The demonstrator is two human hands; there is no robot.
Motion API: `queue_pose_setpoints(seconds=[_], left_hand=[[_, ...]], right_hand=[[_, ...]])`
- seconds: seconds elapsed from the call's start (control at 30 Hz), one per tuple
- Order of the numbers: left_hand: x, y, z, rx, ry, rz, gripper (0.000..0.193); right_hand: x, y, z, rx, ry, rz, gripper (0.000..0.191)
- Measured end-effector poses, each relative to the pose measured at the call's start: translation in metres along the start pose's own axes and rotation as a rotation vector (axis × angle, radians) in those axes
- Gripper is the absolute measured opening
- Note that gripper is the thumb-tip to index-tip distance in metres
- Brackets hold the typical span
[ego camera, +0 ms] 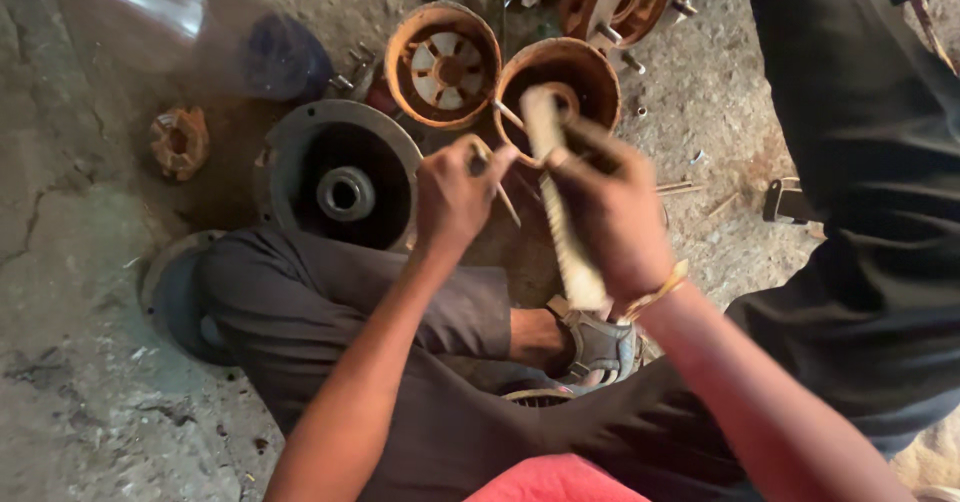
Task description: The person sits on the ground and uses a flat file to file and clean rust from small cast-iron housings and wheel-like castings, working on one part at a time and turning the parts to reach different surfaces.
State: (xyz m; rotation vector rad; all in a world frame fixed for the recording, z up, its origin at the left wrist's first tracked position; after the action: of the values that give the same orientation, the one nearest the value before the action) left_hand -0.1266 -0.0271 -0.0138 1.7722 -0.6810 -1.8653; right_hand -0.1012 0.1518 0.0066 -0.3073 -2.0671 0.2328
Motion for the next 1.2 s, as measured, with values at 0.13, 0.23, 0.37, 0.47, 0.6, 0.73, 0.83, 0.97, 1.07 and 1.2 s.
queue_pose_setpoints(seconds=[0.13, 0.23, 0.37, 0.47, 0.6, 0.73, 0.83, 0.97, 1.07, 1.2], left_hand=[[0.020, 0.000, 0.008, 0.054, 0.182, -0.185, 0.041], [0.036, 0.004, 0.013, 0.077, 0.303, -0.422, 0.037], [0.045, 0.018, 0.014, 0.025, 0.307, -0.735, 0.035], [0.039, 0.013, 0.011, 0.034, 0.263, -0.885, 0.036], [0.024, -0.019, 0.007, 0.164, 0.238, -0.934, 0.033], [0.010, -0.013, 0.010, 0.092, 0.130, -0.759, 0.022], [0.000, 0.005, 0.006, 0.014, 0.053, -0.579, 0.016], [-0.033, -0.008, -0.012, 0.061, -0.178, -0.183, 0.012], [-0.054, -0.062, -0.034, 0.233, -0.348, 0.053, 0.011], [-0.062, -0.110, -0.062, 0.363, -0.524, 0.420, 0.033]], right_hand=[[0.040, 0.037, 0.006, -0.017, 0.094, 0.050, 0.047], [0.053, 0.057, 0.003, -0.039, 0.092, 0.103, 0.046], [0.058, 0.060, 0.003, -0.016, 0.100, 0.088, 0.046], [0.051, 0.051, 0.007, 0.009, 0.101, 0.106, 0.044], [0.044, 0.044, 0.010, 0.030, 0.083, 0.172, 0.042], [0.046, 0.044, 0.012, 0.024, 0.099, 0.135, 0.041], [0.049, 0.046, 0.010, 0.036, 0.131, 0.143, 0.041], [0.051, 0.048, 0.008, 0.054, 0.146, 0.157, 0.043], [0.052, 0.049, 0.005, 0.053, 0.137, 0.146, 0.043], [0.055, 0.045, 0.001, 0.077, 0.131, 0.157, 0.043]])
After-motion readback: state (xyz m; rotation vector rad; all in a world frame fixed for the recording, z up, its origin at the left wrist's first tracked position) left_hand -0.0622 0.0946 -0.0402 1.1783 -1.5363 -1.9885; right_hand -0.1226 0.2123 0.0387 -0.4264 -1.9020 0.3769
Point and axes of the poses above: each hand's wrist, its own z-axis towards the middle knuckle, its own y-axis out of the back of the hand, x = y × z, the point moved 9 cm from there along z, towards the middle knuckle, and after that the axes turned 4 degrees about -y, right-handed, at the moved point
